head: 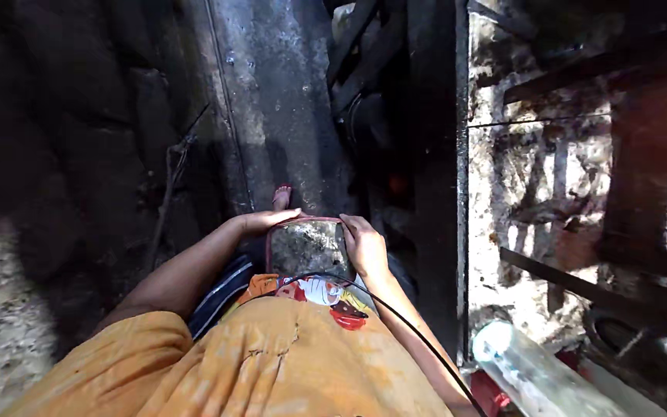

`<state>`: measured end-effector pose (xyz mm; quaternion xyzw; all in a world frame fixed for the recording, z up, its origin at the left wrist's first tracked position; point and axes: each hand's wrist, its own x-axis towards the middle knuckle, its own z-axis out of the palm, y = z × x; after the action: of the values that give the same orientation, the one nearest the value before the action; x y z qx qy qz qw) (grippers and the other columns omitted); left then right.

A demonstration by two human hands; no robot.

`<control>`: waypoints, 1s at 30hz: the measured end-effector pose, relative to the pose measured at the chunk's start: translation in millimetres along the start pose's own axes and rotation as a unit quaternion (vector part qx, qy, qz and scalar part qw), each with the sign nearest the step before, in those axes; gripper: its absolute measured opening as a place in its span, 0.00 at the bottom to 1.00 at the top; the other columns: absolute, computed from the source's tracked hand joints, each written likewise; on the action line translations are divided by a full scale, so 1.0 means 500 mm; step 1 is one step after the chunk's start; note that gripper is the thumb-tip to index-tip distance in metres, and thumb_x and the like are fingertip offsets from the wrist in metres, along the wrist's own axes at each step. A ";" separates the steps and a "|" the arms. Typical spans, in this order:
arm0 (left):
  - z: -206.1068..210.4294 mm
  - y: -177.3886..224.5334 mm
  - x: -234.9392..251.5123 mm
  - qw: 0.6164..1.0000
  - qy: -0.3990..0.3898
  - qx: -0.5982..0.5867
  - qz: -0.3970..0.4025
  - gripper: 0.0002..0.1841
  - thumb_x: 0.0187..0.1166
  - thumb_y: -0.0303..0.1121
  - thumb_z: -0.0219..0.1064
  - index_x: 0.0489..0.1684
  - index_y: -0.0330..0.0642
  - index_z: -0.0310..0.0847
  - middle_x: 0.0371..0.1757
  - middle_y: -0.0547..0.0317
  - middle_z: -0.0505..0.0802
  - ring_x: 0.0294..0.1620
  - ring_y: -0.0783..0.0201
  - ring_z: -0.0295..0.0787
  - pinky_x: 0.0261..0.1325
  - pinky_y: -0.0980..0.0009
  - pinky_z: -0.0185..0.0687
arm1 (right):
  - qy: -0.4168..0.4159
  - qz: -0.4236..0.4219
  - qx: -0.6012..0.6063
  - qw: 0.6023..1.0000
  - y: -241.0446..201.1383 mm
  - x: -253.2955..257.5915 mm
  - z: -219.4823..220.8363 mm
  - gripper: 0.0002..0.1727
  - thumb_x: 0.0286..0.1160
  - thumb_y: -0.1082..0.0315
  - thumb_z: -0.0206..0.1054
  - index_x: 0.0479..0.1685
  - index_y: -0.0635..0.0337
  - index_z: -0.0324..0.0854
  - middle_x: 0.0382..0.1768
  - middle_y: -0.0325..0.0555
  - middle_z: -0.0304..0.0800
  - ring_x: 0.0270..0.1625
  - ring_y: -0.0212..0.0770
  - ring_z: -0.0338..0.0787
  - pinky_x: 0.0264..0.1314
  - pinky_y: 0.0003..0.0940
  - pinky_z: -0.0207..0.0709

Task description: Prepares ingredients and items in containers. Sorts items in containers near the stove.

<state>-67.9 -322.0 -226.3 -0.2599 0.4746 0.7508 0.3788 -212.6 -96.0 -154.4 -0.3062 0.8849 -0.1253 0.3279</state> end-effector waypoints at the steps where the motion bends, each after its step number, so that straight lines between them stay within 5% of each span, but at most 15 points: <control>1: 0.003 -0.003 -0.002 1.000 0.005 -0.011 -0.003 0.30 0.92 0.61 0.40 0.73 0.55 0.80 0.64 0.60 0.90 0.63 0.68 0.86 0.69 0.61 0.80 | 0.011 -0.009 0.003 1.000 0.000 -0.002 0.001 0.18 0.87 0.63 0.57 0.65 0.51 0.90 0.65 0.46 0.92 0.60 0.49 0.95 0.62 0.49 0.87; 10: 0.021 -0.006 -0.014 1.000 0.005 0.004 0.018 0.27 0.92 0.57 0.46 0.74 0.53 0.80 0.64 0.63 0.90 0.63 0.73 0.86 0.69 0.67 0.79 | 0.098 -0.044 0.008 0.994 0.011 -0.019 0.018 0.11 0.76 0.69 0.67 0.48 0.57 0.96 0.48 0.54 0.92 0.55 0.50 0.92 0.62 0.41 0.86; 22: 0.022 -0.009 -0.033 1.000 0.002 -0.008 0.019 0.27 0.93 0.55 0.44 0.74 0.50 0.79 0.63 0.62 0.90 0.64 0.72 0.86 0.71 0.67 0.80 | 0.021 -0.013 0.075 0.997 -0.005 -0.019 0.013 0.11 0.73 0.64 0.69 0.42 0.62 0.93 0.52 0.53 0.92 0.57 0.46 0.91 0.64 0.42 0.84; 24: 0.005 -0.025 -0.032 0.999 -0.014 -0.004 0.034 0.27 0.91 0.53 0.48 0.80 0.48 0.73 0.71 0.57 0.86 0.70 0.67 0.82 0.75 0.62 0.76 | -0.004 -0.004 0.116 0.993 -0.005 -0.018 0.015 0.13 0.74 0.63 0.70 0.46 0.62 0.93 0.59 0.55 0.90 0.61 0.44 0.90 0.67 0.38 0.83; 27: -0.013 -0.049 -0.029 0.997 -0.020 -0.033 0.074 0.27 0.84 0.50 0.55 0.80 0.49 0.72 0.69 0.55 0.86 0.65 0.65 0.84 0.68 0.60 0.81 | 0.016 0.023 0.192 0.981 0.008 -0.010 0.012 0.19 0.75 0.64 0.71 0.64 0.59 0.89 0.64 0.55 0.88 0.66 0.43 0.88 0.71 0.37 0.82; 30: -0.032 -0.063 -0.040 0.992 0.048 -0.064 0.095 0.30 0.75 0.51 0.59 0.76 0.49 0.73 0.62 0.56 0.89 0.58 0.66 0.87 0.59 0.62 0.86 | 0.002 0.058 0.186 0.981 0.028 -0.001 0.003 0.19 0.77 0.59 0.71 0.62 0.57 0.90 0.63 0.52 0.90 0.65 0.42 0.89 0.71 0.40 0.82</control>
<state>-30.1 -334.7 -234.6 -0.2731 0.4659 0.7987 0.2655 -217.7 -84.8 -161.1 -0.1877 0.8628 -0.2693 0.3844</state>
